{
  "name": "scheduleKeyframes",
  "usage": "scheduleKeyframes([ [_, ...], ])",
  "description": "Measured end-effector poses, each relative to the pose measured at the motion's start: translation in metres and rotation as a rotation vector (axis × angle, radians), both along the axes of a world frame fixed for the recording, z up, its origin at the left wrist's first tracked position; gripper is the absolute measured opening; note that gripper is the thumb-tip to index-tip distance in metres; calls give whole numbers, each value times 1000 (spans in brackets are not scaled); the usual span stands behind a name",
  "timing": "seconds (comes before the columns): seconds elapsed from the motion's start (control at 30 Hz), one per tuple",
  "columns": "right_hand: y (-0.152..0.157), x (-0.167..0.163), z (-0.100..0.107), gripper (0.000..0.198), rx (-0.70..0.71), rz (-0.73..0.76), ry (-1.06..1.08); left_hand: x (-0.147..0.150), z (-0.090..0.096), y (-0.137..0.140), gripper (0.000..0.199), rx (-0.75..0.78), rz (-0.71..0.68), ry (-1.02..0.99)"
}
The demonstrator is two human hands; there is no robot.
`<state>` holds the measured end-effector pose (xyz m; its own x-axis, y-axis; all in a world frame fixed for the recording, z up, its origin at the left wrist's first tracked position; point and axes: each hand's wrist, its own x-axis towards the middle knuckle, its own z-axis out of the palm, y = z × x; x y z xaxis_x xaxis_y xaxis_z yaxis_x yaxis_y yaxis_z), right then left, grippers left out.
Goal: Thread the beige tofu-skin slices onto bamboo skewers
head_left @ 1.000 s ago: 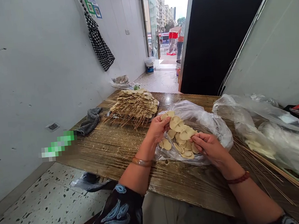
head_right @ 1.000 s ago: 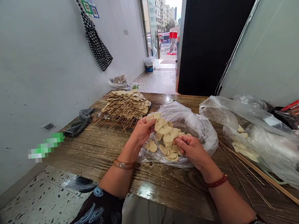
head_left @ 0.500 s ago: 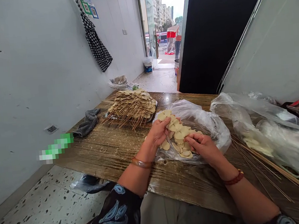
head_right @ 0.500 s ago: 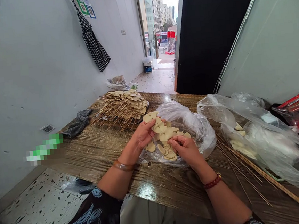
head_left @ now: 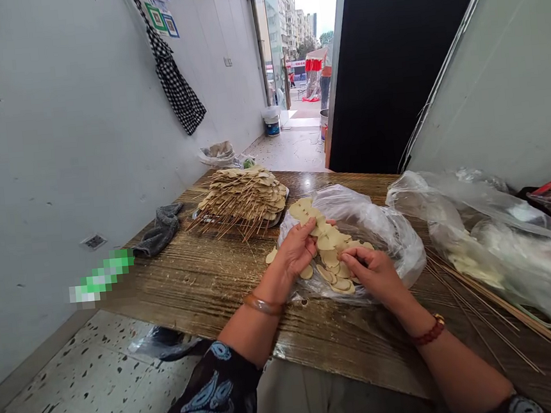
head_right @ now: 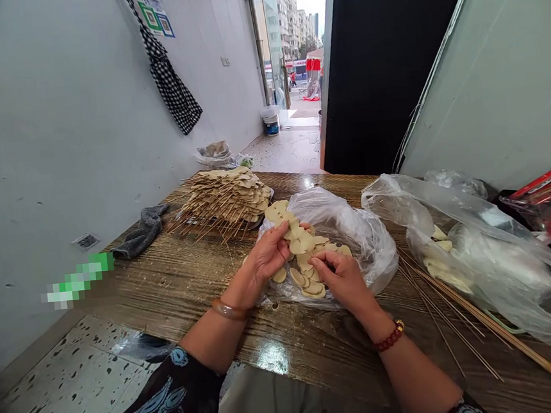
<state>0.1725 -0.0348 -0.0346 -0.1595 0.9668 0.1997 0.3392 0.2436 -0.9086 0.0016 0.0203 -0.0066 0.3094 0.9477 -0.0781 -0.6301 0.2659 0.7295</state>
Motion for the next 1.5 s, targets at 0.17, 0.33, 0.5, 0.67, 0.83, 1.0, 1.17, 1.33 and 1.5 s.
scheduleKeyframes([
  [0.17,-1,-3,0,28,44,-7,-59,3,-4,1,23,2,18,-15],
  [0.33,-3,-4,2,28,71,-27,-81,5,-3,-1,21,2,16,13],
  [0.5,-3,-5,4,27,82,-57,-90,8,-1,-4,20,10,20,43],
  [0.67,-1,-6,3,27,61,-81,-55,13,-2,-6,19,10,-1,68],
  [0.83,-2,-6,4,29,89,-93,-37,10,-4,-5,20,12,-25,67],
  [1.0,-2,-4,4,30,77,-85,7,-2,-5,6,23,-73,92,24],
  [1.17,-4,-5,5,29,79,-35,-30,-18,-2,15,24,-54,235,-3],
  [1.33,-5,-5,6,30,90,-7,-95,-27,-1,19,25,34,272,46],
  [1.5,-7,-6,9,30,87,18,-107,-26,1,16,24,18,298,80],
])
